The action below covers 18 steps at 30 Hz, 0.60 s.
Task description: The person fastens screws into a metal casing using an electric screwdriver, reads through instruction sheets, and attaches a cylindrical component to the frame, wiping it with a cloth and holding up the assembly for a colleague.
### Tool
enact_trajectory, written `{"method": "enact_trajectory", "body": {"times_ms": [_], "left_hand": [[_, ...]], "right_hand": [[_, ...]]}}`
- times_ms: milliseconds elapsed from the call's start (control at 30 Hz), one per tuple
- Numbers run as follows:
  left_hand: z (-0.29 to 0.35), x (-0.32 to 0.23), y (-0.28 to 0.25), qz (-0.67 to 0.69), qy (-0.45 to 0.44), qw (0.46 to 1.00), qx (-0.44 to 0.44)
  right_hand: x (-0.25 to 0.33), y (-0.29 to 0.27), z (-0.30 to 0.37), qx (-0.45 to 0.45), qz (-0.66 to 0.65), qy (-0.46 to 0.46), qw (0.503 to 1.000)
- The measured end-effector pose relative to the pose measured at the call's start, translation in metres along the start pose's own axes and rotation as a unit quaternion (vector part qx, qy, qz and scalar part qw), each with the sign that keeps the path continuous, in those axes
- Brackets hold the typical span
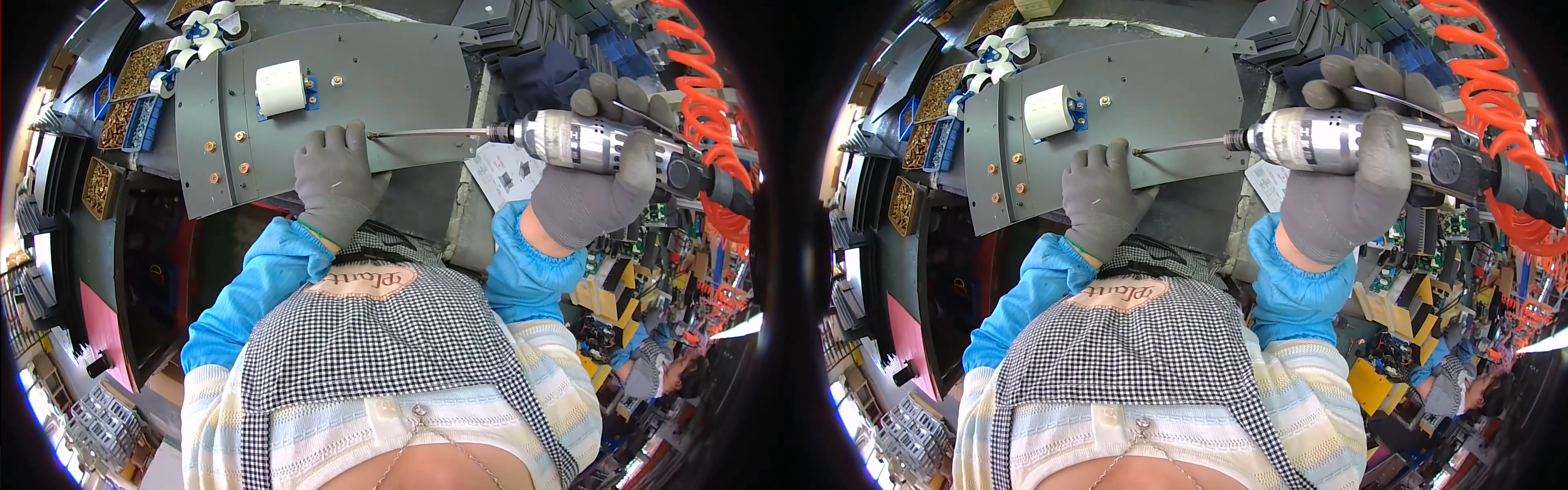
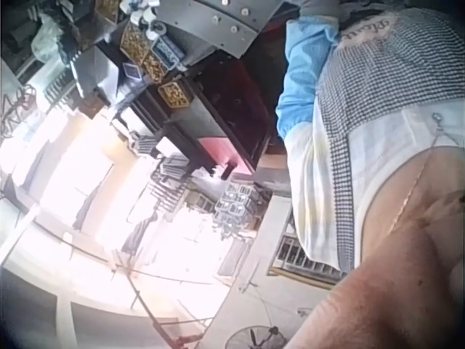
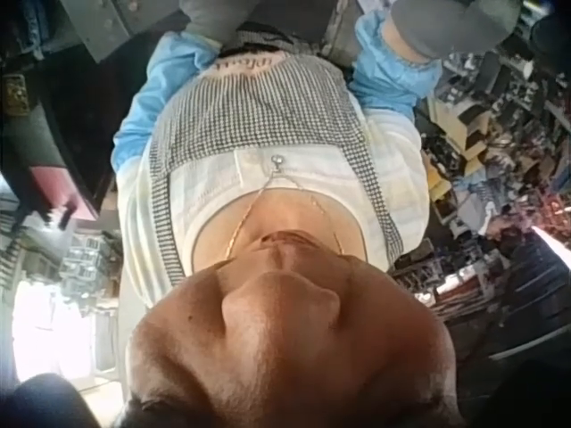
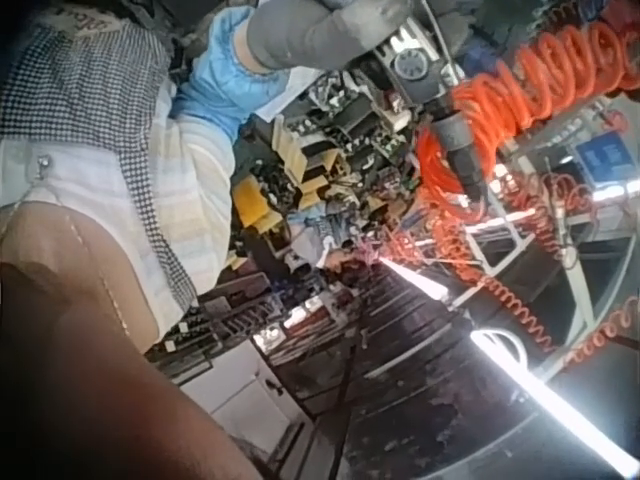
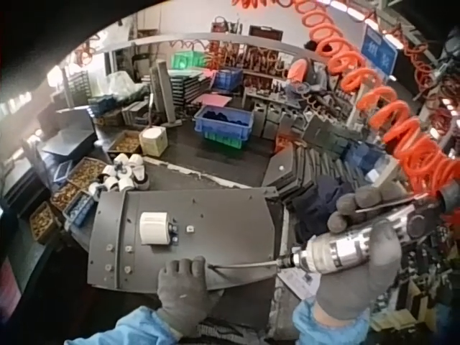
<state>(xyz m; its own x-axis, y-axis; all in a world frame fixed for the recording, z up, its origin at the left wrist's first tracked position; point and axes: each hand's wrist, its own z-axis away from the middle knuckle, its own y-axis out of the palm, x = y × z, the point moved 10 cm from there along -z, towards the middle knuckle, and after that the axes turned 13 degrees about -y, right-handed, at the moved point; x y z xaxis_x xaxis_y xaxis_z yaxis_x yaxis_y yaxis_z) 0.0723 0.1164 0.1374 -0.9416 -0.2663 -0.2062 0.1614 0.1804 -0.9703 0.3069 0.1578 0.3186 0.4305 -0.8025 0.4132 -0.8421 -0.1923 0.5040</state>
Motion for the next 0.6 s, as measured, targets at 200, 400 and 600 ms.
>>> {"method": "enact_trajectory", "body": {"times_ms": [200,400,600], "left_hand": [[0.001,-0.001,-0.003,0.001,0.007,1.0,-0.008],[0.001,0.005,0.0,0.013,0.012,1.0,-0.007],[0.0,0.001,0.001,-0.004,0.01,0.999,0.036]], "right_hand": [[-0.005,0.061,0.0,0.159,0.063,0.038,0.985],[-0.034,0.147,0.019,0.198,-0.001,0.171,0.965],[-0.034,0.16,0.013,0.218,-0.177,0.049,0.959]]}}
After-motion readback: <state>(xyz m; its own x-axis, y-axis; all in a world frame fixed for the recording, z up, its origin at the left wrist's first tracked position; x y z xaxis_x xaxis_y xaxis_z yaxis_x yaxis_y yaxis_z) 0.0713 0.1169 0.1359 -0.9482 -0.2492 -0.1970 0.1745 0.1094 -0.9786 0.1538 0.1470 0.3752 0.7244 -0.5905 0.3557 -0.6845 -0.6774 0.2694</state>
